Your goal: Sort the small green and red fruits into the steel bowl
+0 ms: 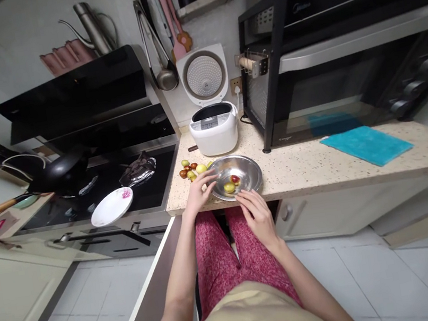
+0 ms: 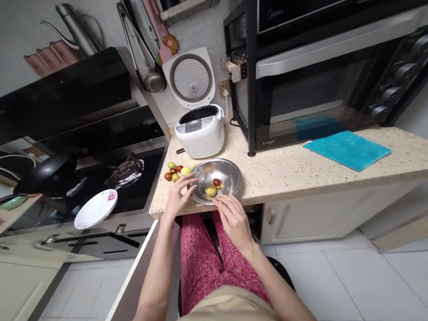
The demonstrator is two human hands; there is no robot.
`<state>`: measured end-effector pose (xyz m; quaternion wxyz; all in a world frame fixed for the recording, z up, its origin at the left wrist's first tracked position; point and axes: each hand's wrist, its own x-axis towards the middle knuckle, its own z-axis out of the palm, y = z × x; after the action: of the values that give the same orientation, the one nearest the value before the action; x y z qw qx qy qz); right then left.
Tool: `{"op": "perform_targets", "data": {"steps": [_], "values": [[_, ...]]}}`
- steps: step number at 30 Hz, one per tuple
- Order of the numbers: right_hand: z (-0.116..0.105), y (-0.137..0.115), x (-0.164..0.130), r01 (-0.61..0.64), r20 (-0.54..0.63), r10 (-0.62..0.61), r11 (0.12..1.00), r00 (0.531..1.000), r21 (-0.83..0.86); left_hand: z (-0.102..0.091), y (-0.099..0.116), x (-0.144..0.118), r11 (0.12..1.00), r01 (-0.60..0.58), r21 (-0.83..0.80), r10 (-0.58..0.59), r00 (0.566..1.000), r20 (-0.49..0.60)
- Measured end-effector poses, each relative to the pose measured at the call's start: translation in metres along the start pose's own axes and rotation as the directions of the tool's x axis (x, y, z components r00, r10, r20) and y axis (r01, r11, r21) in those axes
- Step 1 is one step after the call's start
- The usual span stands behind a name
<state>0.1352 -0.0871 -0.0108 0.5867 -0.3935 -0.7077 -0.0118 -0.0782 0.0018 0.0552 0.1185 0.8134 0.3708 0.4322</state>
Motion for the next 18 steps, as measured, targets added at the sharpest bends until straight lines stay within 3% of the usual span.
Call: {"op": "perform_targets", "data": {"steps": [3,5,11,18], "values": [[0.001,0.002,-0.002,-0.001,0.007,0.001,1.000,1.000,-0.011,0.002,-0.016,-0.022,0.995,0.090,0.051,-0.076,0.969,-0.233],[0.002,0.003,-0.004,0.001,0.006,-0.001,1.000,1.000,-0.015,0.003,-0.031,-0.032,0.984,0.149,0.099,-0.115,0.950,-0.289],[0.003,0.004,-0.002,-0.036,-0.063,0.037,0.999,0.997,0.016,0.003,-0.060,-0.039,0.962,0.170,0.215,-0.126,0.970,-0.206],[0.000,0.003,0.000,0.001,-0.095,0.004,0.998,0.995,0.059,0.008,-0.059,-0.042,0.953,0.229,0.199,-0.171,0.947,-0.271]]}}
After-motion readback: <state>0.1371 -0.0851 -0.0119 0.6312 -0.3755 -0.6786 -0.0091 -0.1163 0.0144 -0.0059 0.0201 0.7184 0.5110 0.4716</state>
